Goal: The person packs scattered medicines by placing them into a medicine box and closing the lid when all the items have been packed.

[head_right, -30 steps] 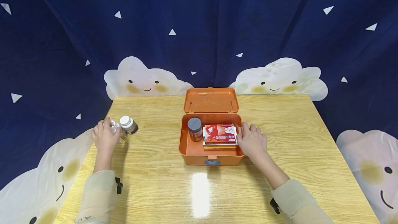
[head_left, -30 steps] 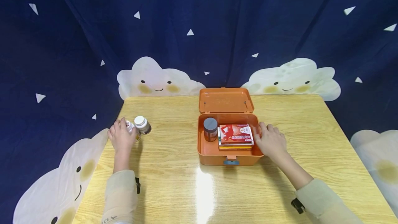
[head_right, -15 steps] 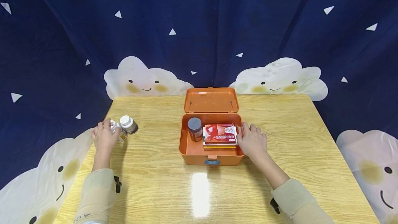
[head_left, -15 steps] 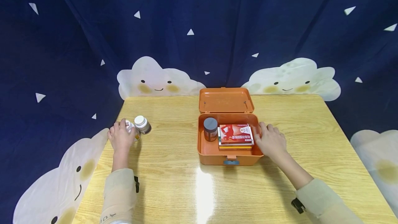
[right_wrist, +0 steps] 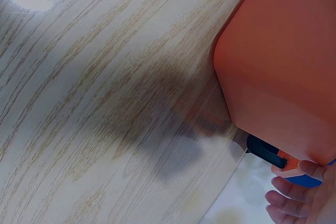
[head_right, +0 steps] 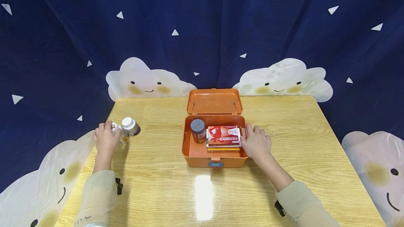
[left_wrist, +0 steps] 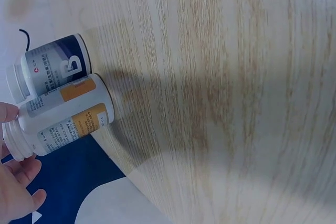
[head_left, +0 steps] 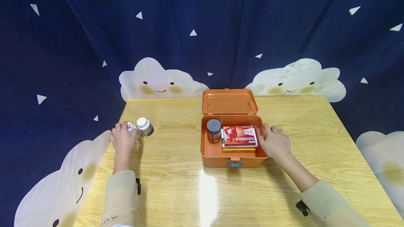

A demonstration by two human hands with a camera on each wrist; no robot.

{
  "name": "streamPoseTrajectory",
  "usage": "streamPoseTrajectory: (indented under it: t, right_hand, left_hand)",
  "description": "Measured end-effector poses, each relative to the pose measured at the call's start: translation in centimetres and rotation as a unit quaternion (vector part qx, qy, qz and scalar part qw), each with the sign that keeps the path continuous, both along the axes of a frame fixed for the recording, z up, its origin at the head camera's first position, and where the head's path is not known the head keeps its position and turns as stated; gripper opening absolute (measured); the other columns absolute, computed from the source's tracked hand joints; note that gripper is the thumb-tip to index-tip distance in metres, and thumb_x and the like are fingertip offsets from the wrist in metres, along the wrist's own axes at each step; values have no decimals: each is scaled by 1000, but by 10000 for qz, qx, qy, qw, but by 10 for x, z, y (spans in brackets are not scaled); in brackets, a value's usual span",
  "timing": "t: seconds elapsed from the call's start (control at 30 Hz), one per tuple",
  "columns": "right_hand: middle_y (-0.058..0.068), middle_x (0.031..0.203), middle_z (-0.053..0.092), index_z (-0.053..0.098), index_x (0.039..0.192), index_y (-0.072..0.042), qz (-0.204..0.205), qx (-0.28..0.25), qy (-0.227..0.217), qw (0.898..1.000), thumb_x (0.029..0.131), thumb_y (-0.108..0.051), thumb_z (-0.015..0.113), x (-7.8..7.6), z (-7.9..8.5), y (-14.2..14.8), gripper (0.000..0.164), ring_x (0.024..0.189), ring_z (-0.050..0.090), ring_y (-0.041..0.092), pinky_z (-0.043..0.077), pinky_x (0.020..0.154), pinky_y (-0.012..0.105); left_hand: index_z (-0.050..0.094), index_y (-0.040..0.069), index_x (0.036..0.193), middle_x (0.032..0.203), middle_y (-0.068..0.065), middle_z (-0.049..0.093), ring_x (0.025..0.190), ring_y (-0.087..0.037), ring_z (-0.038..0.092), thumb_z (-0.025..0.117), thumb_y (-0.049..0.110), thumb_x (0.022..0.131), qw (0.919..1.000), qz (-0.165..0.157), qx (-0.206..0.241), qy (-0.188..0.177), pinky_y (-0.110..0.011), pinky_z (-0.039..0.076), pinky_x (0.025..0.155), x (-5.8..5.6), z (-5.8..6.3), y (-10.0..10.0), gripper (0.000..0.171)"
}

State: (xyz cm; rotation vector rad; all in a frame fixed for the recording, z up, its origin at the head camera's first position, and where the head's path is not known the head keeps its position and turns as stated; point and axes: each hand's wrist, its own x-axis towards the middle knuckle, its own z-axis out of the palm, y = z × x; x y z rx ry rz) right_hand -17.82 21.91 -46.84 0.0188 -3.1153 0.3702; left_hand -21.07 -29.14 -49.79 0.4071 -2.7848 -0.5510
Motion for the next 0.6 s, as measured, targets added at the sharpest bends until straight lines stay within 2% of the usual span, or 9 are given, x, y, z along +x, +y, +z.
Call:
streamPoseTrajectory:
  t: [0.43,0.6]
  right_hand:
    - [26,115,47,39,130,-5,30,-32,0,10000,91,-31,36,0,0,1,47,103,45,45,38,76,59]
    - [25,115,47,39,130,-5,32,-52,-16,10000,90,-30,37,0,-1,1,47,103,45,45,38,76,59]
  left_hand:
    - [45,-5,120,117,-25,40,105,-42,36,55,18,82,9992,-56,392,13,-54,24,94,2,0,0,46]
    - [47,-6,118,114,-26,40,103,-42,37,57,16,80,9991,-118,402,105,-54,26,92,4,1,1,45]
